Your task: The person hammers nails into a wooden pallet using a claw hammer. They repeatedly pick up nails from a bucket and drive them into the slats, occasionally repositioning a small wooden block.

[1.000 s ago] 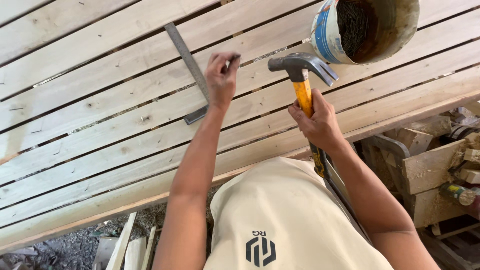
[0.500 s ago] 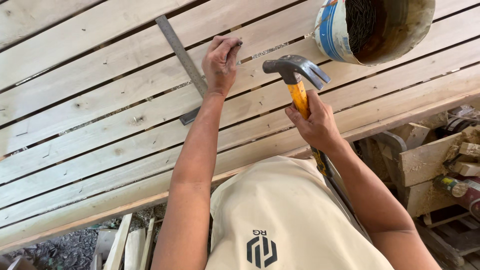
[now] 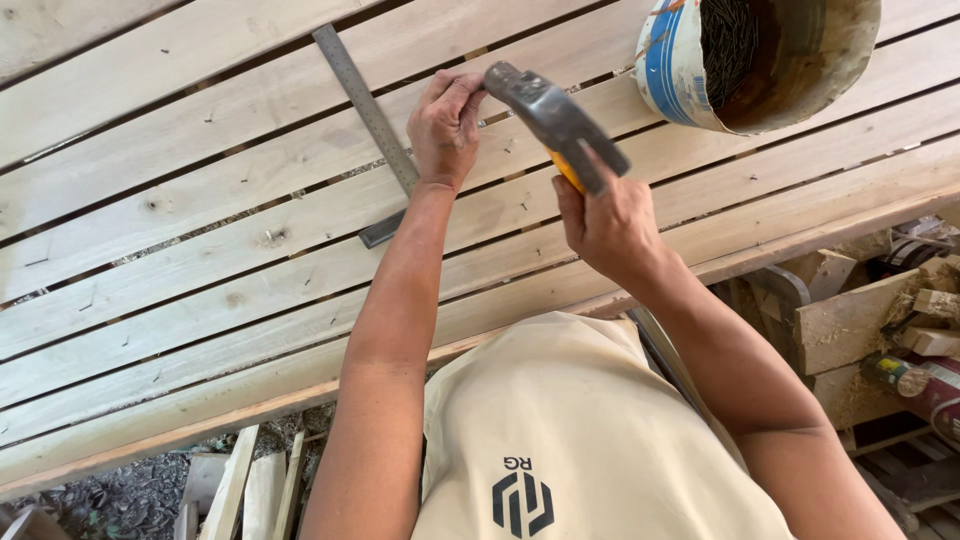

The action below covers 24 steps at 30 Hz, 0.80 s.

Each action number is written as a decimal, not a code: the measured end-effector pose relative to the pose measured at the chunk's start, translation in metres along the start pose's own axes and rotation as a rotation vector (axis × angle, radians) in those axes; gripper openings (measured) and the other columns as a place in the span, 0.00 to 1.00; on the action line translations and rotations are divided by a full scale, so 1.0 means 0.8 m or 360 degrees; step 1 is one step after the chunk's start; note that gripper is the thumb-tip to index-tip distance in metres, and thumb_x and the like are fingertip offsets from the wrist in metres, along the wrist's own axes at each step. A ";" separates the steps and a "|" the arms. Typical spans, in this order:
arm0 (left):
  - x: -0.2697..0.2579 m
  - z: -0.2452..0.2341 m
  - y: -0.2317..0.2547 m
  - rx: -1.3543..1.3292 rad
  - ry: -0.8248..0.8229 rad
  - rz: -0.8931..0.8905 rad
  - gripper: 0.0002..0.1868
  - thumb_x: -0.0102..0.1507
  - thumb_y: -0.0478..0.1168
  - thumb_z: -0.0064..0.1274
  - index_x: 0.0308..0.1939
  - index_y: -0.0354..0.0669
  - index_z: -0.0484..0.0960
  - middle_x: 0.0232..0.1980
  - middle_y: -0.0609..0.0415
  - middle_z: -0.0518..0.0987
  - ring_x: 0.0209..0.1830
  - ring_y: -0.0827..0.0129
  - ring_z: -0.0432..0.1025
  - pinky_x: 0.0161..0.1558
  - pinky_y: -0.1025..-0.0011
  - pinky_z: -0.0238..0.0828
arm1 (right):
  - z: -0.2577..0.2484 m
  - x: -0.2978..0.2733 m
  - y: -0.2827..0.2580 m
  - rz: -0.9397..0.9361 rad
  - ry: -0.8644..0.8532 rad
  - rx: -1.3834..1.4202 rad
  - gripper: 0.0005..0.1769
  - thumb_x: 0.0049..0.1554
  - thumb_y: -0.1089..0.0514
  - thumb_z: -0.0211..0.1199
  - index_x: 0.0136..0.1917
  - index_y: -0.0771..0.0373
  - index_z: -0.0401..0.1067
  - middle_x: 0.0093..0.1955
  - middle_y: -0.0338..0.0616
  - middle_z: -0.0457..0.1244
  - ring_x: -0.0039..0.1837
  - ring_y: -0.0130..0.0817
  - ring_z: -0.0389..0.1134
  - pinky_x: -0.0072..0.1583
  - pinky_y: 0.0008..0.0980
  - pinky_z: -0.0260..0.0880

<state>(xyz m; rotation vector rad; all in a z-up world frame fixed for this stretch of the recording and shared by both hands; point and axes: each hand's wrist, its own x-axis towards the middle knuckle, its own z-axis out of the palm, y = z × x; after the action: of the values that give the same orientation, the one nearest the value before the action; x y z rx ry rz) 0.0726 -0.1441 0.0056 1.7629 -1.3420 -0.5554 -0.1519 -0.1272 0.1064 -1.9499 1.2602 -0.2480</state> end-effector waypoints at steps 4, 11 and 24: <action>-0.004 0.000 0.000 0.0059 -0.0026 -0.0018 0.03 0.65 0.36 0.61 0.42 0.44 0.86 0.43 0.60 0.82 0.37 0.64 0.78 0.39 0.67 0.75 | 0.013 0.040 -0.008 -0.0284 0.0101 -0.0286 0.13 0.70 0.58 0.59 0.51 0.69 0.60 0.28 0.47 0.61 0.26 0.46 0.62 0.30 0.44 0.62; 0.000 0.000 -0.004 0.0074 -0.0004 0.0077 0.03 0.65 0.35 0.60 0.42 0.46 0.85 0.44 0.60 0.82 0.40 0.62 0.78 0.40 0.65 0.75 | 0.005 0.030 -0.025 -0.0463 0.0320 -0.0147 0.09 0.64 0.63 0.57 0.54 0.69 0.62 0.33 0.57 0.63 0.29 0.54 0.65 0.30 0.45 0.64; -0.010 -0.010 -0.012 -0.0471 -0.0052 -0.0269 0.08 0.65 0.30 0.57 0.48 0.41 0.84 0.47 0.52 0.83 0.34 0.66 0.72 0.34 0.68 0.67 | 0.001 0.015 -0.020 -0.0174 0.0398 0.0163 0.20 0.70 0.62 0.61 0.70 0.70 0.59 0.39 0.55 0.65 0.37 0.54 0.68 0.39 0.44 0.68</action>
<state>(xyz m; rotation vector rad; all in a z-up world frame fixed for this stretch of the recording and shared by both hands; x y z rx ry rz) 0.0815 -0.1332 0.0008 1.6352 -1.0751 -0.8347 -0.1345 -0.1341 0.1146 -1.9458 1.2711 -0.6161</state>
